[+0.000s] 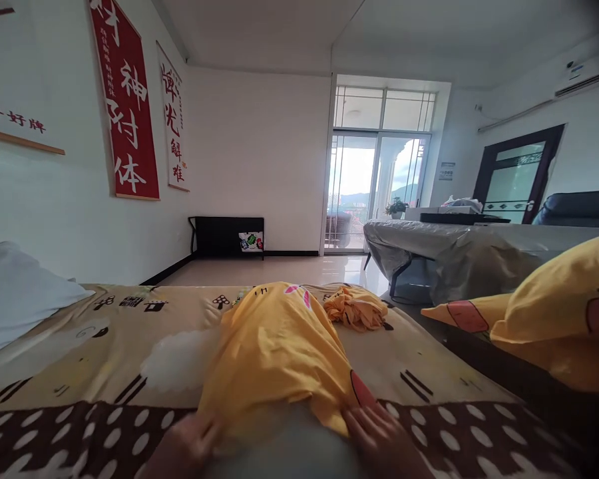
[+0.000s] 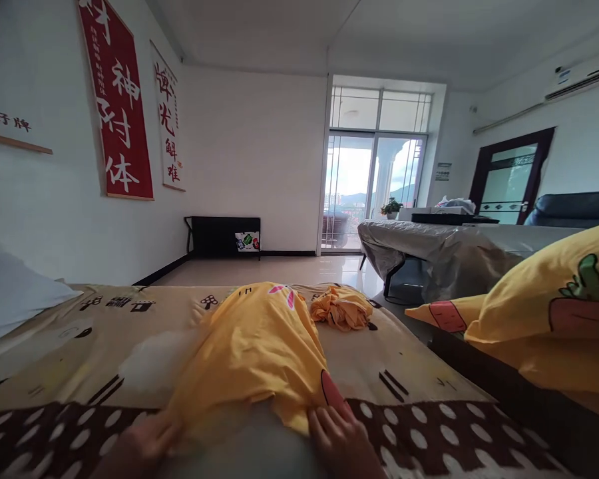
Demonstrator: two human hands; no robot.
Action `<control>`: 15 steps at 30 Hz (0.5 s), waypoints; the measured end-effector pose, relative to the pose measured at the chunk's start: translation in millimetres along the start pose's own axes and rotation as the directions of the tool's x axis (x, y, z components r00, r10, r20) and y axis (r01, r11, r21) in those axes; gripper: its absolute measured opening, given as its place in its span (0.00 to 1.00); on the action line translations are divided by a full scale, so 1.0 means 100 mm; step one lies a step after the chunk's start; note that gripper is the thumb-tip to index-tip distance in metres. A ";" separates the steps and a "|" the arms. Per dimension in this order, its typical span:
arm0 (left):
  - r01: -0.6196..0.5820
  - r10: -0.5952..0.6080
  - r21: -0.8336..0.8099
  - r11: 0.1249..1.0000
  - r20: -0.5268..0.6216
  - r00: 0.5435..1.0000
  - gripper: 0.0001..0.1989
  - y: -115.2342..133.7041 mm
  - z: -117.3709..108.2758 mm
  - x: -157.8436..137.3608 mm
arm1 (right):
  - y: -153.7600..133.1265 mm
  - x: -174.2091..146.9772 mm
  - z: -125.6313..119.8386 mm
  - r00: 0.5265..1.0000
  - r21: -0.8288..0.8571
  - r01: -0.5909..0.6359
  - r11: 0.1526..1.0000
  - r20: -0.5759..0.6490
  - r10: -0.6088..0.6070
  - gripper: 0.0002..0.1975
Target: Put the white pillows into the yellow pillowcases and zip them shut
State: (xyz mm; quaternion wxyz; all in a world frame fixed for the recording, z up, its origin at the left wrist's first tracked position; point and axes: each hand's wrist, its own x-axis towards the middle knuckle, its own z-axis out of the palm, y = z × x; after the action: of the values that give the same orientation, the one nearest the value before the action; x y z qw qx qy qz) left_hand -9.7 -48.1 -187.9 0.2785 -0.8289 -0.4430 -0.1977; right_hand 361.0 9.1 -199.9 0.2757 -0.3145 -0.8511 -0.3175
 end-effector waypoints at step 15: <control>0.044 0.054 -0.188 0.981 0.488 0.871 0.13 0.49 -0.60 -0.47 | -0.28 -0.36 -0.76 0.833 0.417 -0.354 0.837 0.548 0.080 0.14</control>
State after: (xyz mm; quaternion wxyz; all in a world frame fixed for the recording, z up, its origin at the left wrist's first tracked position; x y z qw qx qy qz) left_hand 2.1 -137.7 -183.4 0.0758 -0.8760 -0.4758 -0.0220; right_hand 384.6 -75.4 -185.1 0.1484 -0.4020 -0.9024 0.0440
